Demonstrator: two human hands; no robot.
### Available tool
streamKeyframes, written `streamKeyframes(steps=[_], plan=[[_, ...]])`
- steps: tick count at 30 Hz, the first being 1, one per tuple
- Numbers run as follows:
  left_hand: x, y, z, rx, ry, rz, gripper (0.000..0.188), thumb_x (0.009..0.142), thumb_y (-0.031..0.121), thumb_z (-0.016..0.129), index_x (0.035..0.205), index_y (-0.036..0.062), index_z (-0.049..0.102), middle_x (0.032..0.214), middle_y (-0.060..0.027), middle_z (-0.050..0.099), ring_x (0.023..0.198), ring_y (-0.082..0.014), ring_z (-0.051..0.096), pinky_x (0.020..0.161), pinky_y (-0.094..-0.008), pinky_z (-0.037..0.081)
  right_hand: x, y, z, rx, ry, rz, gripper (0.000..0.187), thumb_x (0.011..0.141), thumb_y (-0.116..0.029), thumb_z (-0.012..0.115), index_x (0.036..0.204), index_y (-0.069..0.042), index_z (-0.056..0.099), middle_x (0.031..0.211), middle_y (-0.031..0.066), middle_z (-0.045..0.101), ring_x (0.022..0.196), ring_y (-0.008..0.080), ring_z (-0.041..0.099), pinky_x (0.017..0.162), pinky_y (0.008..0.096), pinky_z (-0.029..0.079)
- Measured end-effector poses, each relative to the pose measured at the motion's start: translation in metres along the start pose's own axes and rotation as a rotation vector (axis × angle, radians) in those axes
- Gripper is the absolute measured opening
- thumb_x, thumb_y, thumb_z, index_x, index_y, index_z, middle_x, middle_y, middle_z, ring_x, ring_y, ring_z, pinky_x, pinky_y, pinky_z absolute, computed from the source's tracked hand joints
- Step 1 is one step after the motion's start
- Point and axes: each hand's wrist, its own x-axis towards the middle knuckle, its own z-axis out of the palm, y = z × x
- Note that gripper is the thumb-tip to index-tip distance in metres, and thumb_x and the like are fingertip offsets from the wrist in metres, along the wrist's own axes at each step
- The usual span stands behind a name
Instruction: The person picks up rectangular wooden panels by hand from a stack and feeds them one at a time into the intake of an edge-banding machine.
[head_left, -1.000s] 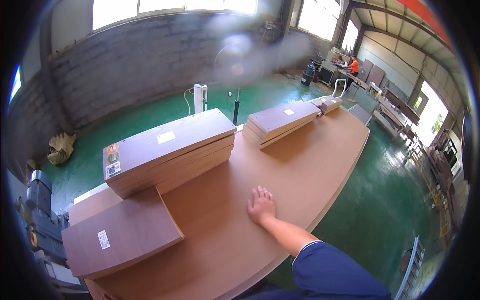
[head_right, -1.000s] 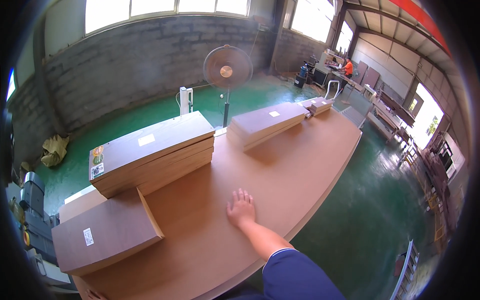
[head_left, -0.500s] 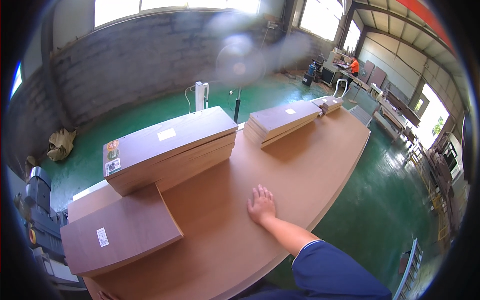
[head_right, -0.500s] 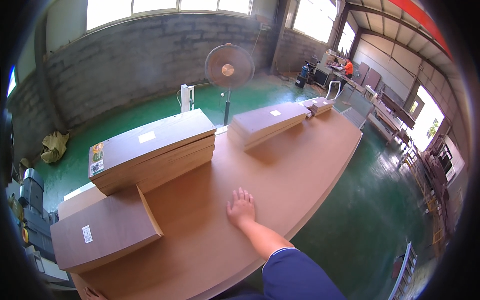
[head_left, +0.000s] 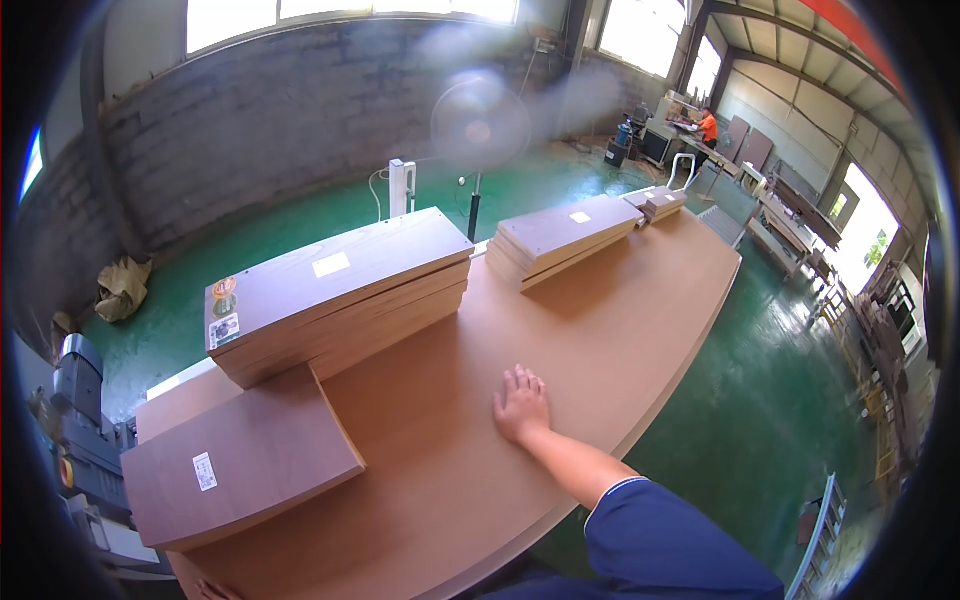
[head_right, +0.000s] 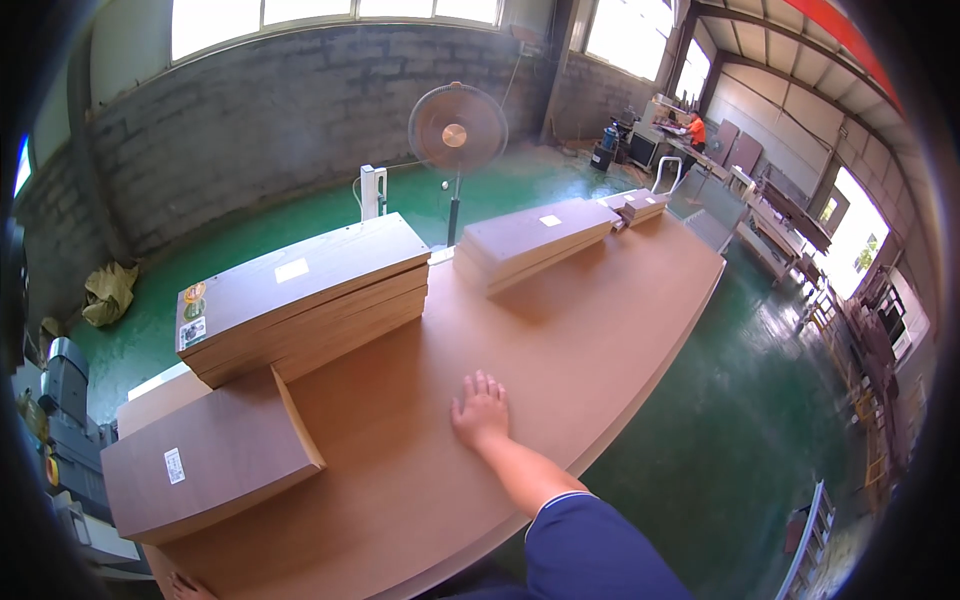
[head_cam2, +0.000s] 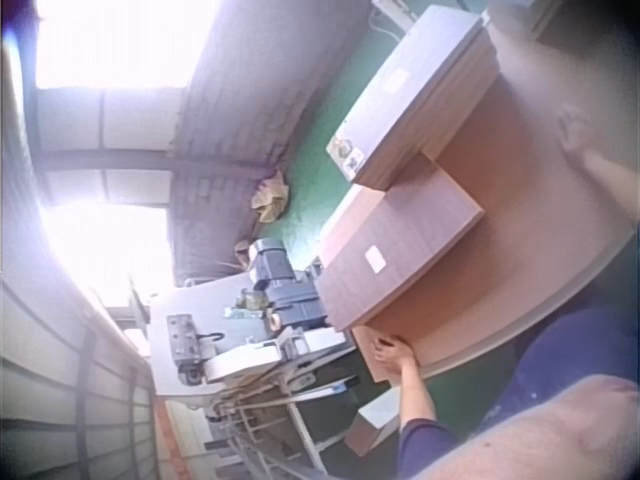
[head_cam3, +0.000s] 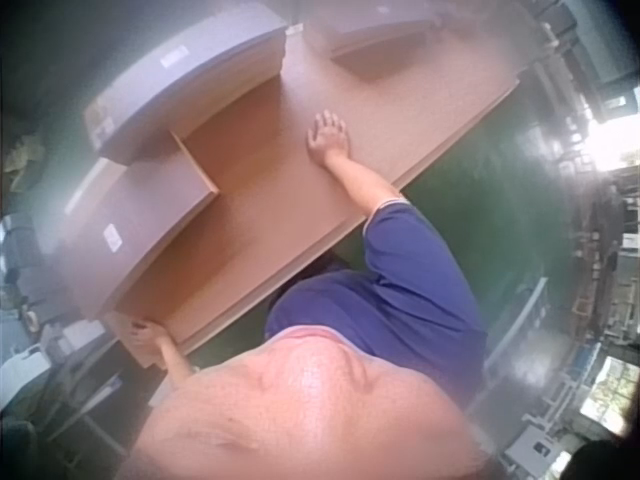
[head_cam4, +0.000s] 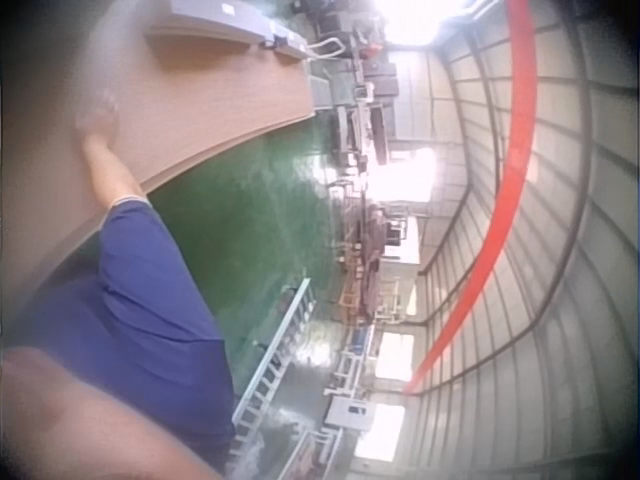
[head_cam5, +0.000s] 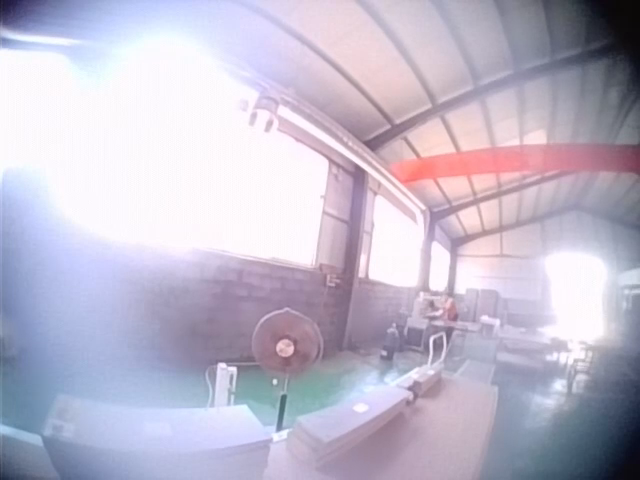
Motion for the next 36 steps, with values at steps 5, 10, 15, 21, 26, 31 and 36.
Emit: streamKeyframes(steps=[5,10,15,21,26,31,36], plan=[[-0.01,-0.012,0.021,0.042,0.039,0.085,0.037,0.099,0.04,0.062,0.112,0.0067,0.07,0.11,-0.0207,0.068,0.1,-0.0422,0.064,0.082,-0.0561,0.053,0.0,0.0,-0.002,0.005,0.0,-0.011,0.06,0.099,-0.042,0.05,0.146,-0.004,0.05,0.158,0.0211,0.043,0.148,0.0362,0.035,0.124,0.0483,0.023],[-0.016,-0.017,0.042,-0.195,-0.07,-0.046,0.042,0.098,0.04,0.063,0.121,0.0055,0.067,0.117,-0.0238,0.065,0.103,-0.0453,0.062,0.085,-0.0572,0.053,0.001,-0.001,-0.005,-0.001,0.002,-0.014,0.061,0.099,-0.041,0.051,0.147,-0.004,0.05,0.157,0.0214,0.043,0.148,0.0366,0.035,0.124,0.0483,0.024],[-0.019,-0.023,0.051,-0.08,0.006,0.076,0.041,0.098,0.036,0.064,0.125,0.0054,0.065,0.118,-0.0237,0.064,0.104,-0.046,0.062,0.084,-0.0584,0.052,0.001,-0.003,-0.007,-0.024,-0.031,-0.004,0.063,0.1,-0.042,0.05,0.15,-0.004,0.047,0.16,0.0197,0.04,0.15,0.0337,0.032,0.125,0.0467,0.022],[-0.011,-0.019,0.034,-0.111,-0.077,0.016,0.038,0.099,0.033,0.062,0.124,0.0056,0.066,0.117,-0.0236,0.065,0.102,-0.0451,0.062,0.082,-0.0578,0.052,-0.002,-0.002,-0.003,0.017,-0.017,-0.003,0.06,0.1,-0.04,0.051,0.147,-0.002,0.05,0.158,0.0216,0.043,0.148,0.0373,0.036,0.124,0.048,0.024],[0.011,-0.001,-0.001,-0.17,-0.063,0.101,0.032,0.098,0.028,0.064,0.121,0.0061,0.069,0.115,-0.0238,0.065,0.099,-0.0455,0.063,0.079,-0.0591,0.051,-0.005,0.003,-0.003,0.002,0.009,0.009,0.06,0.1,-0.04,0.05,0.147,-0.003,0.05,0.159,0.0217,0.042,0.148,0.0368,0.036,0.124,0.0477,0.024],[-0.023,-0.033,0.066,-0.127,0.018,0.156,0.035,0.098,0.022,0.064,0.128,0.0057,0.066,0.121,-0.0253,0.061,0.106,-0.0459,0.06,0.085,-0.0588,0.05,-0.002,-0.003,-0.003,0.005,-0.029,-0.003,0.06,0.099,-0.04,0.05,0.147,-0.003,0.05,0.159,0.0215,0.04,0.148,0.0358,0.036,0.124,0.0476,0.024],[-0.022,-0.034,0.074,-0.142,0.016,0.124,0.039,0.1,0.024,0.059,0.134,0.0037,0.061,0.127,-0.0267,0.059,0.111,-0.0462,0.058,0.091,-0.0608,0.048,-0.004,-0.001,-0.007,0.01,-0.02,0.004,0.06,0.099,-0.039,0.05,0.147,-0.003,0.05,0.158,0.0202,0.042,0.148,0.0352,0.037,0.123,0.0477,0.025]])
